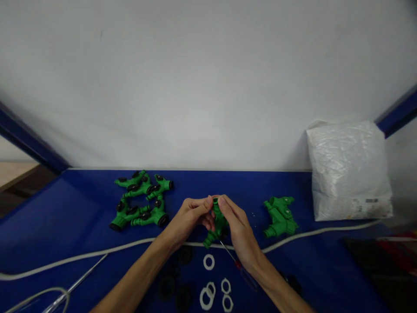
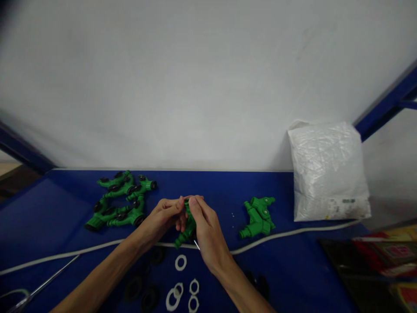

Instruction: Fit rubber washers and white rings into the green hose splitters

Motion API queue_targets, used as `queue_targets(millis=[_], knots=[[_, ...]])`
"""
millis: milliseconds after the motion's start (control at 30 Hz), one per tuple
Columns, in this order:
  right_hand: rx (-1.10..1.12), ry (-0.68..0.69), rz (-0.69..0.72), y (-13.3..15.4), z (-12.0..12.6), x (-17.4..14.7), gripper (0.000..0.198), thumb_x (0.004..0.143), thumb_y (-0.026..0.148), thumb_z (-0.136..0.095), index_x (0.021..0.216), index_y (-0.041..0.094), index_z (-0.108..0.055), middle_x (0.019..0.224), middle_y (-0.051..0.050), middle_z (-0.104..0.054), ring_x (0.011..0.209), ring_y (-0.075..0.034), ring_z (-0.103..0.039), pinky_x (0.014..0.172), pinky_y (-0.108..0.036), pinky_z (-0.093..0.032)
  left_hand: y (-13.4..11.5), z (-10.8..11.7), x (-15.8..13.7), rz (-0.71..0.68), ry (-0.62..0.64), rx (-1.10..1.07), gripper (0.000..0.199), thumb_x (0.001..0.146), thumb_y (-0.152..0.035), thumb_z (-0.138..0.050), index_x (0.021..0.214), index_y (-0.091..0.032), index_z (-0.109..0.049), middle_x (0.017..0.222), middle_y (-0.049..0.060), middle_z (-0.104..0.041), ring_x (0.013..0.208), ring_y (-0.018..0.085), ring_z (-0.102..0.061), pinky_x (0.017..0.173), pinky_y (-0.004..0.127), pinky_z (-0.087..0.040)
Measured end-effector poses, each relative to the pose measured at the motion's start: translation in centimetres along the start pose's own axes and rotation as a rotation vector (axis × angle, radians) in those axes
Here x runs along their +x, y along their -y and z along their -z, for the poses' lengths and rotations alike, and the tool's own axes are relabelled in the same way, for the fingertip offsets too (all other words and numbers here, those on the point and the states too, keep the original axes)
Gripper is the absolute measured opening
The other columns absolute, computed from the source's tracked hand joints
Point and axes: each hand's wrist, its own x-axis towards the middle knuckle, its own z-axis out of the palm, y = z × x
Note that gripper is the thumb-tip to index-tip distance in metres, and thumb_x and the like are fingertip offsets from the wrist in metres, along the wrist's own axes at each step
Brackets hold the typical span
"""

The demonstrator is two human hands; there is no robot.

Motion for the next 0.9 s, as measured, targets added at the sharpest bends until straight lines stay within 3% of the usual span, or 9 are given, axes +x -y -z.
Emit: queue_targets(millis=[200,500,900], knots=[[0.003,-0.020,-0.004,0.30,-0.05,-0.05,0.037,0.101,0.049,-0.047,0.085,0.023,-0.067,0.083,-0.001,-0.067,0.078,-0.017,-0.058,0.068,-0.027,-0.043,-0.15,-0.27,-0.05,0.004,-0.029,-0.039,0.050,0.076,-0.058,-0.075,0.066,-0.010,-0.072,0.058,0.002,-0.060,0.047,0.008,-0.054,0.049,0.021,-0.040],[-0.034,-0.058,0.009,0.15,0.10,-0.32,0.034,0.100,0.048,-0.050,0.090,0.023,-0.071,0.094,-0.002,-0.069,0.091,-0.019,-0.059,0.084,-0.028,-0.043,-0.13,-0.63,-0.34,0.011,-0.048,-0.118,0.040,0.081,-0.049,-0.074,0.083,-0.010,-0.080,0.062,0.002,-0.060,0.054,0.007,-0.051,0.057,0.021,-0.044],[-0.052,-0.058,0.014,-0.13,0.37,-0.22,0.034,0.096,0.050,-0.053,0.078,0.023,-0.063,0.084,0.000,-0.060,0.085,-0.020,-0.052,0.084,-0.032,-0.040,-0.36,-0.68,-0.39,0.070,-0.062,-0.162,0.036,0.079,-0.046,-0.077,0.084,-0.010,-0.078,0.075,0.003,-0.064,0.063,0.009,-0.053,0.063,0.021,-0.046]])
